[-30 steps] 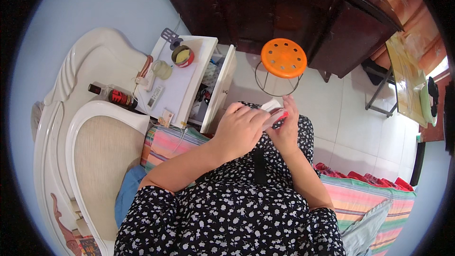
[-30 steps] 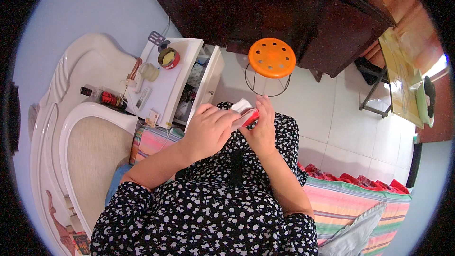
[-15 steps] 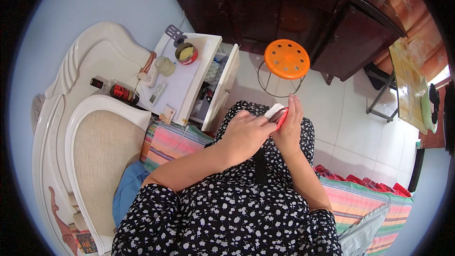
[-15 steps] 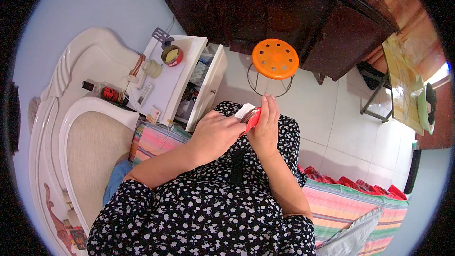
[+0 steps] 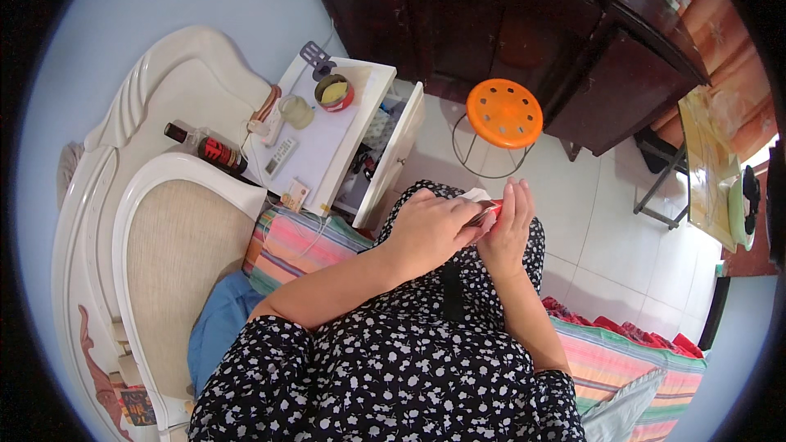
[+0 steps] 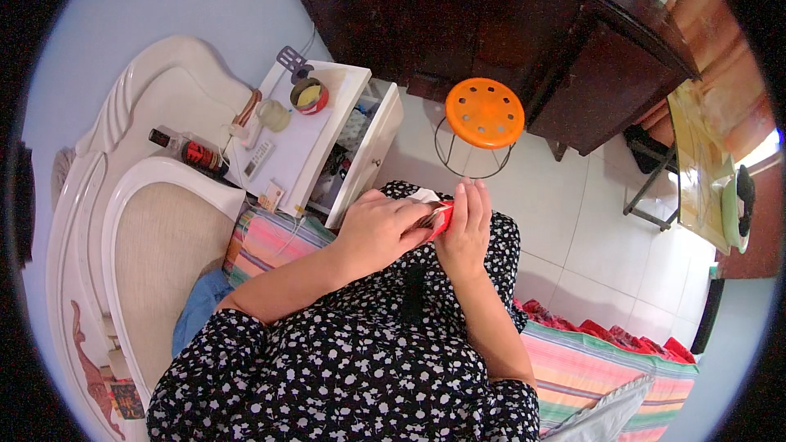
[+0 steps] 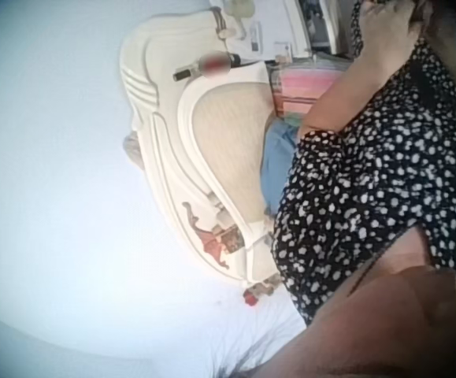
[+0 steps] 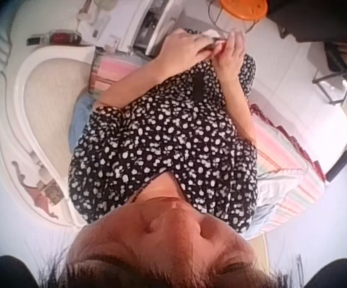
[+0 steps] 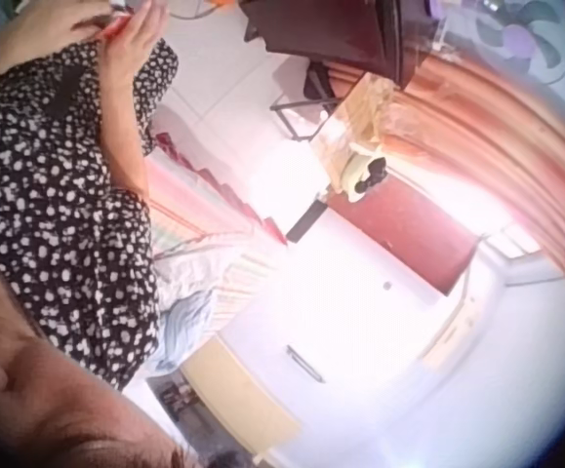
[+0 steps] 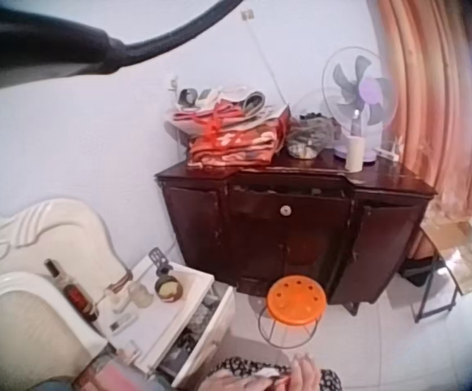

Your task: The person handles a red envelope and currency, then hangs a black shirt and a pink towel on a clothesline. The person places the red envelope on a bedside table, picks up a hanger, and hangs the black shirt on the line. The person then picks up a pink towel, places it on a hanger, and hangs it on the line.

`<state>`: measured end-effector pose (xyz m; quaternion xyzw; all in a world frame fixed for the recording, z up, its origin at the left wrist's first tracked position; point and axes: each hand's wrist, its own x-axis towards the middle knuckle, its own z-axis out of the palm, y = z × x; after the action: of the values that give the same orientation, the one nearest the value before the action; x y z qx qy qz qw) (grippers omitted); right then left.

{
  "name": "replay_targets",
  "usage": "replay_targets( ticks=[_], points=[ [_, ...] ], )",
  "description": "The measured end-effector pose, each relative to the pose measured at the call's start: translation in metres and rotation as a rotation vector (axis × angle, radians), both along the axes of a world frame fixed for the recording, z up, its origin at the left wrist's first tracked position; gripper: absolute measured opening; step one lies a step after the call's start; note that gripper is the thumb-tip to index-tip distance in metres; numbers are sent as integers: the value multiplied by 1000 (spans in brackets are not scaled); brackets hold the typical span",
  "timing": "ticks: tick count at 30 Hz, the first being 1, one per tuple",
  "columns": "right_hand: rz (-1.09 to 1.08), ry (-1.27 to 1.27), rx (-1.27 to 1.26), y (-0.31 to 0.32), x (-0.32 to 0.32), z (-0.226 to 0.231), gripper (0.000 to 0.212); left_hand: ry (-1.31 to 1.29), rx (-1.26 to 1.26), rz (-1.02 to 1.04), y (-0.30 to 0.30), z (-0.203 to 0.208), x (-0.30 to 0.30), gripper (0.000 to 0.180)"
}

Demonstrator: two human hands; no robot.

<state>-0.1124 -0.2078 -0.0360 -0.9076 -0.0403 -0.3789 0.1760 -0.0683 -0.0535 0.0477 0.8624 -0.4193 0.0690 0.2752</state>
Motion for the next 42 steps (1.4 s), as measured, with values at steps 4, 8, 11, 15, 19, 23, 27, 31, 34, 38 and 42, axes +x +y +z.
replay_targets(
  ticks=[4, 8, 11, 15, 19, 23, 27, 31, 34, 38, 42],
  points=[
    [95, 3, 33, 1, -2, -1, 74, 214, 6, -28, 3, -3, 5, 21],
    [122, 40, 13, 2, -3, 4, 75, 201, 102, -12, 5, -7, 7, 23],
    [118, 47, -38, 3, -3, 9, 67, 194, 57, 12, 7, -28, 12, 19],
    [109, 106, -64, 4, -5, 17, 75, 247, 15, 49, 9, -26, 13, 15],
    [118, 150, -38, 3, -7, 12, 83, 93, -29, 56, 10, -22, 13, 16],
    [156, 175, -2, 2, -8, 11, 86, 163, -8, 93, 14, -19, 11, 19],
    [235, 193, 372, 7, -11, 23, 78, 516, -109, 103, 24, -20, 18, 25],
    [434, 491, 1332, 0, -16, 10, 59, 761, -168, 28, 34, -27, 32, 25],
    [488, 699, 1361, -7, -19, 1, 39, 826, -136, 23, 38, -42, 39, 26],
    [483, 714, 1423, -5, -18, 6, 37, 914, -177, 47, 40, -43, 39, 28],
    [360, 668, 1455, -14, -18, 5, 44, 1061, -152, 67, 49, -33, 44, 27]
  ],
)
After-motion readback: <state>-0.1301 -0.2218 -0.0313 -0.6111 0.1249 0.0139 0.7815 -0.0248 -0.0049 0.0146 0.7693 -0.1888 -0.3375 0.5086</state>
